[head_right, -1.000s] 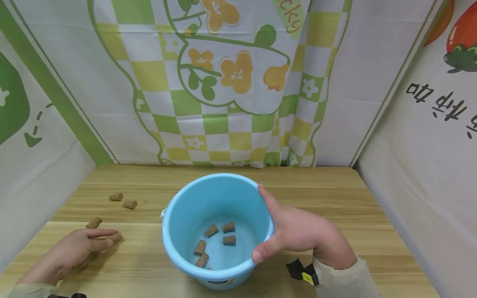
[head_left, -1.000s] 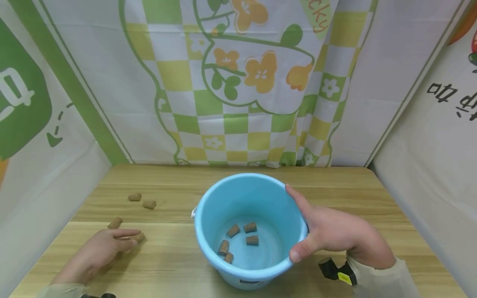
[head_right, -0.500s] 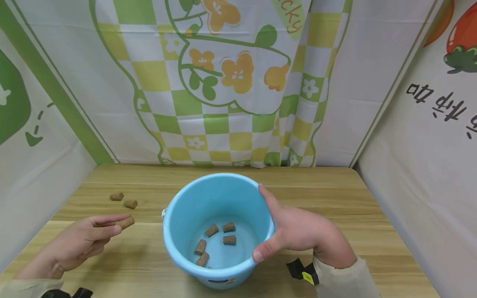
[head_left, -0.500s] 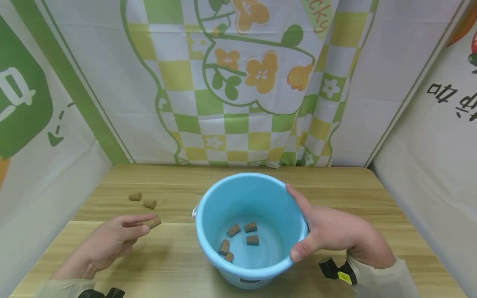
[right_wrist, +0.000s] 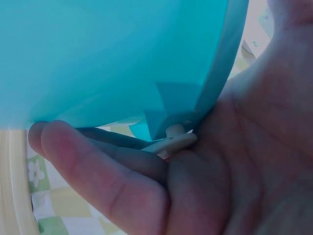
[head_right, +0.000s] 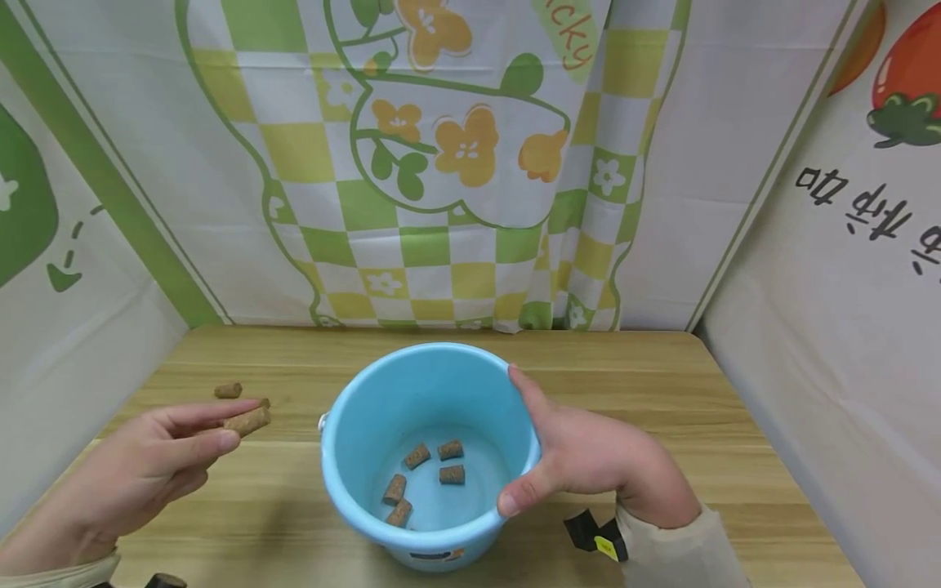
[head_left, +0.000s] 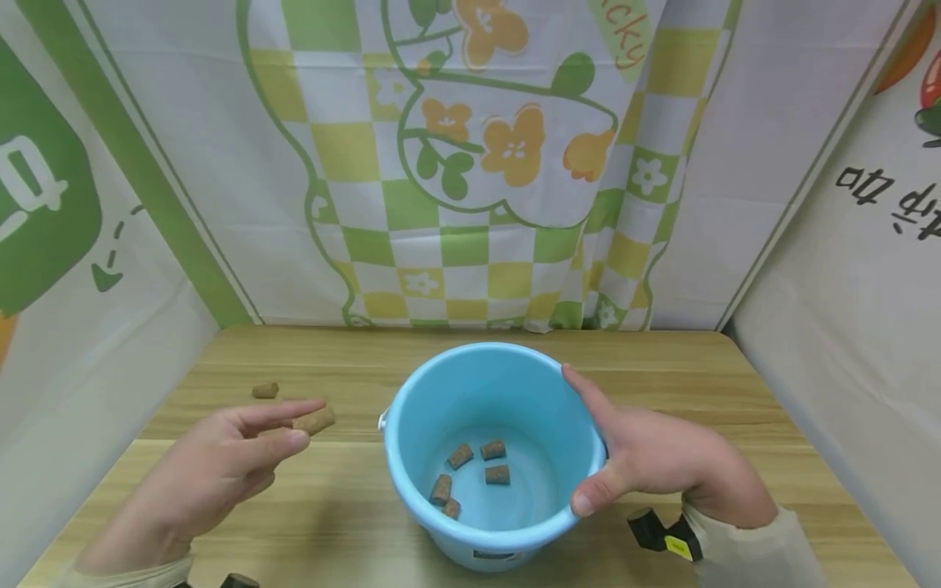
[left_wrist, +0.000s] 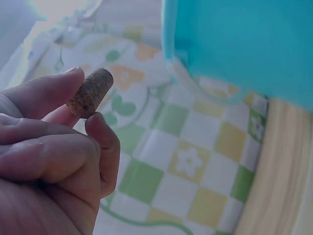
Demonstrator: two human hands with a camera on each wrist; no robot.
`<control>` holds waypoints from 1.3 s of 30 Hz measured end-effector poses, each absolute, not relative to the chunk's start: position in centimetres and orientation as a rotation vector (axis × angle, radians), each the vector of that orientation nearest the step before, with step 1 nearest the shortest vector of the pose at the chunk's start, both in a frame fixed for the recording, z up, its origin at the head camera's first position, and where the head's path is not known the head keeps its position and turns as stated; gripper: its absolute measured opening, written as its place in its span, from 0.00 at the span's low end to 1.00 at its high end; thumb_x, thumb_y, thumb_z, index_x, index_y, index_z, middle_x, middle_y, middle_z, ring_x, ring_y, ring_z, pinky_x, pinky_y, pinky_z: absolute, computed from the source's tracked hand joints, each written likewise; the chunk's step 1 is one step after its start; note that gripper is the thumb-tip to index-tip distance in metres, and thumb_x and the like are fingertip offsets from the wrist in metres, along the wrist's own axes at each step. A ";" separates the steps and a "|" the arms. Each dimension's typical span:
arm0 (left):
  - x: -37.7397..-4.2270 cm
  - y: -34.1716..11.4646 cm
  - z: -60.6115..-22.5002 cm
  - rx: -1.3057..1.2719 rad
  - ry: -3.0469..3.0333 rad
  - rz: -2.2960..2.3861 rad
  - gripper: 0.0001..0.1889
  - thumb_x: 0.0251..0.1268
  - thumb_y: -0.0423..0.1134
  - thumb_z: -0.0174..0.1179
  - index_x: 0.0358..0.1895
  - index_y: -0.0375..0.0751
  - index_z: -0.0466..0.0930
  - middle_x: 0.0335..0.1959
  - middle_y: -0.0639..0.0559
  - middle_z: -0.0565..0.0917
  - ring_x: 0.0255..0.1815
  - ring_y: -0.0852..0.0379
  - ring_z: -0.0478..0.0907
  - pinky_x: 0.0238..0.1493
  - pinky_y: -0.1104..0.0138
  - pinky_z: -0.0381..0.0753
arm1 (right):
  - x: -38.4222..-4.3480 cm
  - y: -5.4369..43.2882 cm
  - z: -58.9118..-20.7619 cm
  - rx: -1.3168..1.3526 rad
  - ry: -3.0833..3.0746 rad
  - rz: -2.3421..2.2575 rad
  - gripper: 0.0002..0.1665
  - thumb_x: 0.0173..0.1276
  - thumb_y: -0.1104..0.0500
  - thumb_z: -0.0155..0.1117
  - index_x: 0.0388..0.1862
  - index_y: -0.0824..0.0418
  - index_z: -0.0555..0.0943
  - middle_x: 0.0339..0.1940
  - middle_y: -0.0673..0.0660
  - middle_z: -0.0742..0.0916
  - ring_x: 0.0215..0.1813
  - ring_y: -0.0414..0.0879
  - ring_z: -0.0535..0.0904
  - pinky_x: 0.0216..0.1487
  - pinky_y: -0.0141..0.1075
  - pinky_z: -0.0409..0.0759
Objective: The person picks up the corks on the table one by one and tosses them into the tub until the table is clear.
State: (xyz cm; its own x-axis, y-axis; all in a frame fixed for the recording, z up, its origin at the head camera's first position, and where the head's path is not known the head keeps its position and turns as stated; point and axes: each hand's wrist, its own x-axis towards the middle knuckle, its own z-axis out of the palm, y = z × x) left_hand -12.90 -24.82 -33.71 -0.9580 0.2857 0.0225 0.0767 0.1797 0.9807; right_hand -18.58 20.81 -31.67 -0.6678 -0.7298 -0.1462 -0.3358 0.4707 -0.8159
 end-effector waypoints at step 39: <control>-15.2 -16.4 -29.2 0.354 2.179 1.851 0.26 0.62 0.37 0.69 0.62 0.30 0.78 0.09 0.61 0.55 0.12 0.61 0.49 0.16 0.72 0.55 | -18.5 20.8 -31.7 -0.865 2.196 -1.152 0.82 0.52 0.51 0.83 0.80 0.54 0.25 0.65 0.66 0.73 0.56 0.56 0.77 0.56 0.40 0.74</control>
